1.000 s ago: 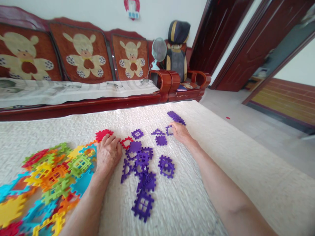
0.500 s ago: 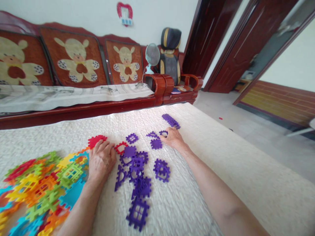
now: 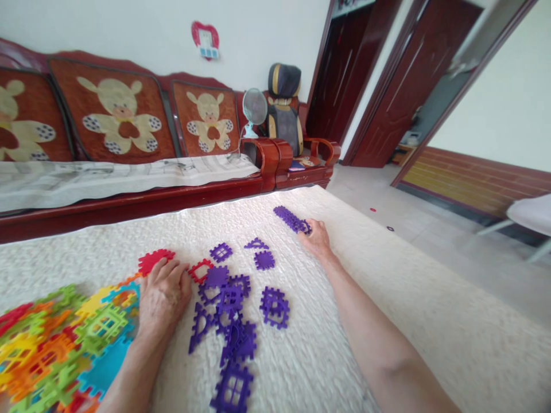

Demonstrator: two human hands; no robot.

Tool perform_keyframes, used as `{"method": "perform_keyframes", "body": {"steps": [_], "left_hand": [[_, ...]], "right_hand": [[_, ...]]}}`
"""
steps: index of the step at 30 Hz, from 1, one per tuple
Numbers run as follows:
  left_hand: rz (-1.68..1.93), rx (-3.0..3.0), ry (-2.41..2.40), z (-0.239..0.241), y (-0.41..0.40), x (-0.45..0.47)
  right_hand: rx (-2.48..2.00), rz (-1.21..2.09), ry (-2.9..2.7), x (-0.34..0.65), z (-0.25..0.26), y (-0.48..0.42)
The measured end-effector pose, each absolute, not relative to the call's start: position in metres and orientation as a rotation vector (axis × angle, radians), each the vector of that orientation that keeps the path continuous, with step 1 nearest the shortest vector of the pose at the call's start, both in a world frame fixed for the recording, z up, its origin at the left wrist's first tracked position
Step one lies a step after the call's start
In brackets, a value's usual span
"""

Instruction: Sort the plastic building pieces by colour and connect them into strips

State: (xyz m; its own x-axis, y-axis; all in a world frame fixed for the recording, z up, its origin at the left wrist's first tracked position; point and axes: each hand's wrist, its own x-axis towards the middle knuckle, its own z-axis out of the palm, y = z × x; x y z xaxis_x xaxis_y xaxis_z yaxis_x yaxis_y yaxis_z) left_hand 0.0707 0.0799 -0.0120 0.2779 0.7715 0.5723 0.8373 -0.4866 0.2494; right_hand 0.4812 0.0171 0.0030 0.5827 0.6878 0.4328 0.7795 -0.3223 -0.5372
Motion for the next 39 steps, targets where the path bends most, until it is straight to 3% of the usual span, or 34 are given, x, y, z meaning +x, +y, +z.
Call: {"method": "perform_keyframes", "body": {"steps": [16,23,29,39], "left_hand": [[-1.018,-2.426,-1.547,-0.011,0.079,0.071],[-1.006,-2.425,-1.534,-0.01,0.079,0.072],[-1.003,-2.406,-1.541,-0.01,0.078,0.074],[-0.976,-2.401,-1.501,-0.007,0.077,0.075]], "right_hand": [[-2.198,-0.158,-1.247,0.478,-0.003,0.016],[-1.721,-0.324,-1.425,0.455,0.005,0.021],[-1.378,-0.086,-1.87,0.39,0.012,0.039],[-1.287,0.142,-2.334,0.32,0.023,0.082]]}}
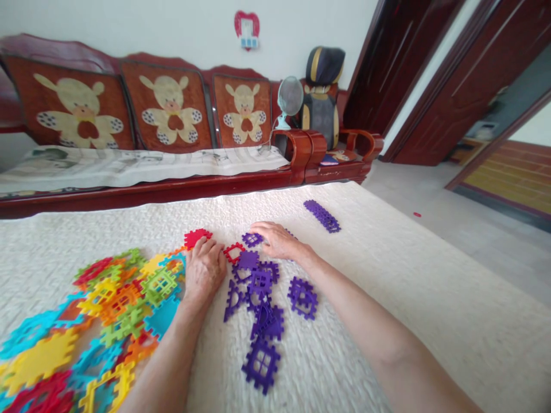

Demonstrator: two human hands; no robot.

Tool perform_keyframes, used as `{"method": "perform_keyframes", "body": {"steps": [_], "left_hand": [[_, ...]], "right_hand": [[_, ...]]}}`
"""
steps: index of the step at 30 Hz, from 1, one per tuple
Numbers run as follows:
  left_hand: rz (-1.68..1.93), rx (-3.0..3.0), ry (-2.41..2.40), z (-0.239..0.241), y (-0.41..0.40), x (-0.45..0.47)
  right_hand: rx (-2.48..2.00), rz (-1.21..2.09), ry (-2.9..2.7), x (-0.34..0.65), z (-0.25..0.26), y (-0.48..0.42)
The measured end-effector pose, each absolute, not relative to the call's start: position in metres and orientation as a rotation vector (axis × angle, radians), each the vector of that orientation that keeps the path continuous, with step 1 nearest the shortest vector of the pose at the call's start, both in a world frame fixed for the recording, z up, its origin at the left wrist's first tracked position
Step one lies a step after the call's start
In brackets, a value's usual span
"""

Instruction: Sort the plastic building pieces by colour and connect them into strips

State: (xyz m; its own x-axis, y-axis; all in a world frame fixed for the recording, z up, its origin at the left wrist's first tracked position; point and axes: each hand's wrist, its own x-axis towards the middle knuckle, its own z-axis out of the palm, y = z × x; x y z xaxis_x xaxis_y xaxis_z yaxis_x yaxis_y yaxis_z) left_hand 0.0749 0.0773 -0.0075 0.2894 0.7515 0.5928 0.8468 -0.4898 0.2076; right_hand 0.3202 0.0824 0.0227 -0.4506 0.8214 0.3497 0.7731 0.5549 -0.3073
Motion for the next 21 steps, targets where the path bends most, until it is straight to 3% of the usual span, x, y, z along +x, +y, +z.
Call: {"method": "perform_keyframes", "body": {"steps": [21], "left_hand": [[-0.949,-2.368,-1.458,-0.015,0.081,0.071]], "right_hand": [[-1.854,0.045,-2.14,0.318,0.032,0.067]]}}
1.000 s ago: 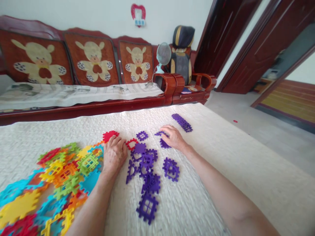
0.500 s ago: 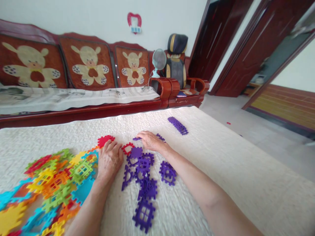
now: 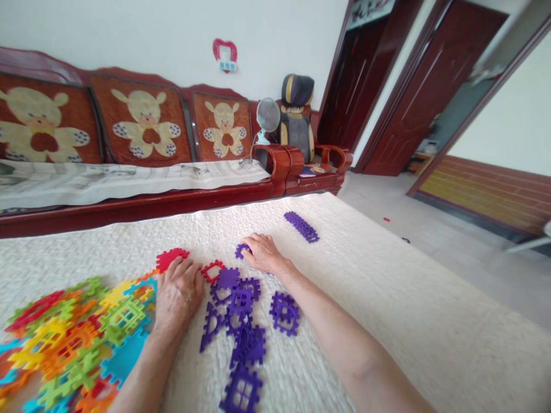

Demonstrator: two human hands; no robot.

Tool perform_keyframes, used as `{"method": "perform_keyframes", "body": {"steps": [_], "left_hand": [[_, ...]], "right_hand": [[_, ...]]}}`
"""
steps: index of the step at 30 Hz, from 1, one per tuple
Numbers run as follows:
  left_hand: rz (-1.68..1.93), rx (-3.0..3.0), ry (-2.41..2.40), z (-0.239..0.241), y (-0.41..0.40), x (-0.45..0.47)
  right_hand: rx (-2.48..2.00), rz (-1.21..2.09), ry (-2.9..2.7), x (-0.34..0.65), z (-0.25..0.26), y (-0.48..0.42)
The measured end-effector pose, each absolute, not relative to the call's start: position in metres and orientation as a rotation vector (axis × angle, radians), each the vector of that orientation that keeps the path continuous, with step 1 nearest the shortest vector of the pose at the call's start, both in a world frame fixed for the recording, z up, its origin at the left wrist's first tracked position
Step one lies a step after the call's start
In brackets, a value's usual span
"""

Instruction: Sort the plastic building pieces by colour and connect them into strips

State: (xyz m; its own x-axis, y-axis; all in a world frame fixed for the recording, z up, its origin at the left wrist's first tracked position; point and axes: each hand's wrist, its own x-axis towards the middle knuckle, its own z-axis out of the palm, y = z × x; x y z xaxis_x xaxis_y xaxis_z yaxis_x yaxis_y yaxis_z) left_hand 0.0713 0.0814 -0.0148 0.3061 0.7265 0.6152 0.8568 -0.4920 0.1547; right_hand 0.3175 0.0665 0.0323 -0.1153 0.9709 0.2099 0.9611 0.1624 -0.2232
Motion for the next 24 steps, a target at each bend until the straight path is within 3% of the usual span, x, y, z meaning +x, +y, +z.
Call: {"method": "perform_keyframes", "body": {"steps": [7,12,19,24], "left_hand": [[-0.962,-2.378,-1.463,-0.014,0.08,0.072],[-0.995,-2.385,-1.478,-0.013,0.08,0.072],[-1.004,-2.406,-1.472,-0.013,0.08,0.07],[-0.995,-2.401,-1.455,-0.016,0.082,0.068]], "right_hand": [[-1.707,0.213,-2.155,0.322,0.027,0.073],[-1.592,0.062,-1.755,0.359,0.022,0.059],[-1.844,-0.187,-1.207,0.469,0.0,0.011],[-1.982,-0.18,-1.121,0.482,-0.009,0.007]]}}
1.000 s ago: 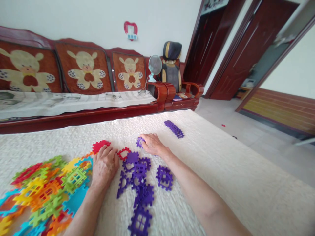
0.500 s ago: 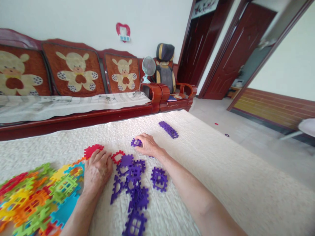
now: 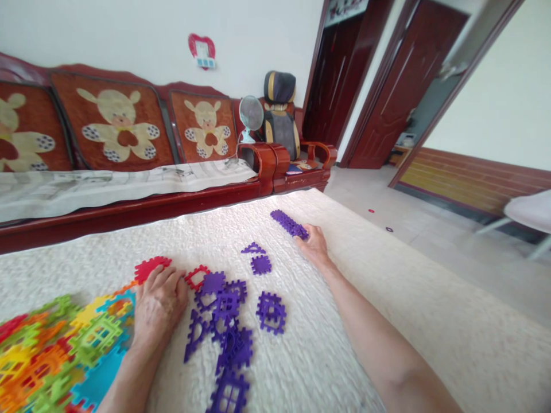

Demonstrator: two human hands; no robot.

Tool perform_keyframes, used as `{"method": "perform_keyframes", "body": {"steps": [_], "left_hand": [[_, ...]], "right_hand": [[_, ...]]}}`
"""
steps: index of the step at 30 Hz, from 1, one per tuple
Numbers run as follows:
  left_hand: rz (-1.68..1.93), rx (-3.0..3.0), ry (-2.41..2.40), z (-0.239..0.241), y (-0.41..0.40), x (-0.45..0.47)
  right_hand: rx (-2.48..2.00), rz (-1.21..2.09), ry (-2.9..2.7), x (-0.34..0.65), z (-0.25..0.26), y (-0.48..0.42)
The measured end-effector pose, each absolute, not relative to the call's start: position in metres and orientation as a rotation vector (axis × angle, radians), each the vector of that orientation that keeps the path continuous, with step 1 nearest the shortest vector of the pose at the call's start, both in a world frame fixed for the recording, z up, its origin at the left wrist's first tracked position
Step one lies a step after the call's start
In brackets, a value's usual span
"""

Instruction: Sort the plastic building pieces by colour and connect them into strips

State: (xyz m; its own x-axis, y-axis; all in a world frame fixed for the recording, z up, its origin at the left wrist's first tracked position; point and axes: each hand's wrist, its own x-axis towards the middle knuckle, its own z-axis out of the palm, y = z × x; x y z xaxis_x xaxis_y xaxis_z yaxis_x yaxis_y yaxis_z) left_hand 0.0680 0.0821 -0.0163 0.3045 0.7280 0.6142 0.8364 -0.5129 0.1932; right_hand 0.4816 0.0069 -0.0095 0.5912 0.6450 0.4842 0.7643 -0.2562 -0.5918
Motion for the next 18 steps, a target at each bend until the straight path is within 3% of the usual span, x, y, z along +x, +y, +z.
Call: {"method": "perform_keyframes", "body": {"steps": [18], "left_hand": [[-1.024,-2.423,-1.504,-0.0124,0.0802,0.0697]], "right_hand": [[-2.065,-0.203,-1.19,0.479,-0.0093,0.0091]]}}
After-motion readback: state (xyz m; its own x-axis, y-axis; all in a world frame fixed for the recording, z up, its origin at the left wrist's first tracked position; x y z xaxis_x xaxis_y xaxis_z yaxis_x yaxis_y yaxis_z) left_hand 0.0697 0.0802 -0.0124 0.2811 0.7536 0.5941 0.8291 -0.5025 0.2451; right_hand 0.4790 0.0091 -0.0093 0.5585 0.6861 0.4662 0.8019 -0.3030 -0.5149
